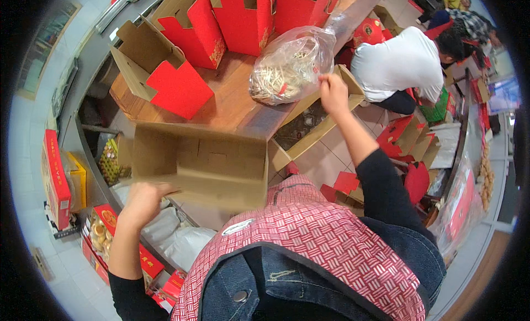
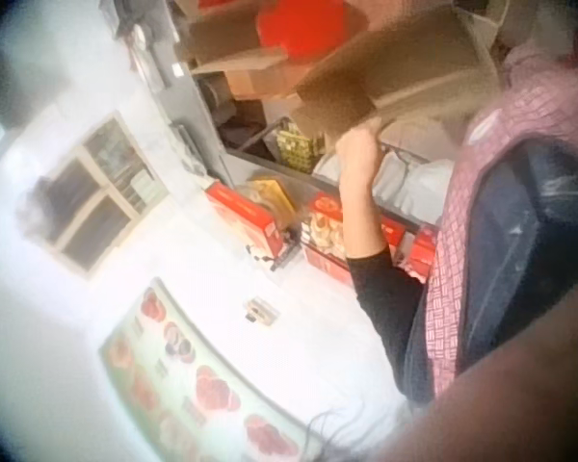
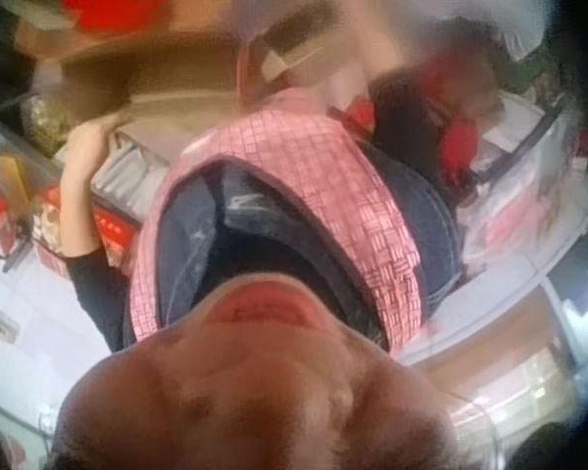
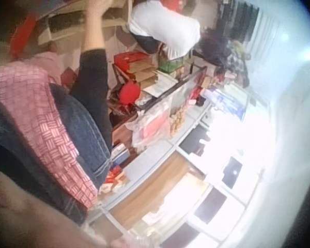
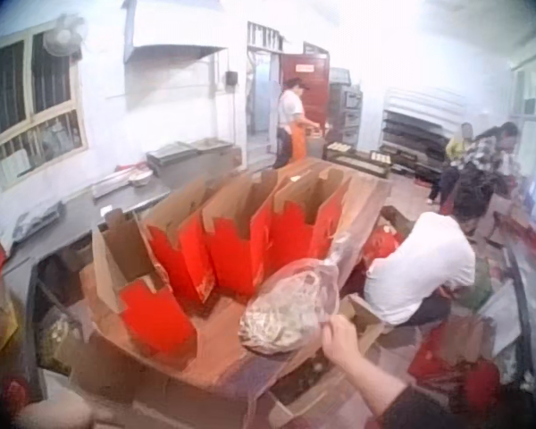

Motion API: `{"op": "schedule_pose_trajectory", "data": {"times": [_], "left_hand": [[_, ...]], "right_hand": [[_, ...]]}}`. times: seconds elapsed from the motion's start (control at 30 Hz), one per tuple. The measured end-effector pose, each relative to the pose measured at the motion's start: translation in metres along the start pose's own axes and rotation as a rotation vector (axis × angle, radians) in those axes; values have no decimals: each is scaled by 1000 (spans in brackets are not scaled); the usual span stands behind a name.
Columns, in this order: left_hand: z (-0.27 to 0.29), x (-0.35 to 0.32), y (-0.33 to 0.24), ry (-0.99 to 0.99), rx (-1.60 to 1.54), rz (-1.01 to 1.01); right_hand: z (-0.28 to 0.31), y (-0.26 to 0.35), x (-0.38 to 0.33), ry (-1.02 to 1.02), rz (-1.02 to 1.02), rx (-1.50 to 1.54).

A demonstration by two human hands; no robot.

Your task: The person assembles red cardboard gift boxes by folding flaps and threading a string through a hole to form a handle. They repeatedly pick up flat boxes, fold them into shape, and secure the string before placing the finished boxes on a table.

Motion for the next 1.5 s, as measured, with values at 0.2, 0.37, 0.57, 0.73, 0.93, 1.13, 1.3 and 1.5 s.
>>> {"op": "schedule_pose_trajectory", "data": {"times": [0.2, 0.37, 0.57, 0.73, 0.93, 1.13, 1.3, 1.5], "left_hand": [[18, 47, -38, -350, -376, 369], [36, 134, -109, -492, -1601, 889], [-9, 156, -109, -721, -1261, 755], [-3, 111, -117, -580, -1364, 699], [-33, 70, -120, -672, -1120, 822], [62, 106, -159, -832, -1044, 162], [70, 149, -172, -889, -2051, -20], [45, 130, -159, -876, -1594, 54]], "right_hand": [[-104, -125, 98, 556, -319, -145], [-178, -139, 70, 616, -274, -397], [-174, -142, 76, 568, -453, -180], [-116, -166, 130, 795, -431, -87], [47, 13, 212, 623, 7, 415], [96, 144, 151, 557, 186, 631], [84, 203, 35, 731, 411, 298], [75, 215, 24, 343, 125, 657]]}}
Point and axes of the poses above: each hand's wrist, its own x-axis towards the middle knuckle, its own z-axis out of the back of the hand, y = z × x, the point moved 1 cm from there along x, towards the middle knuckle, and after that the axes turned 6 degrees about x, right-handed, at the moved point
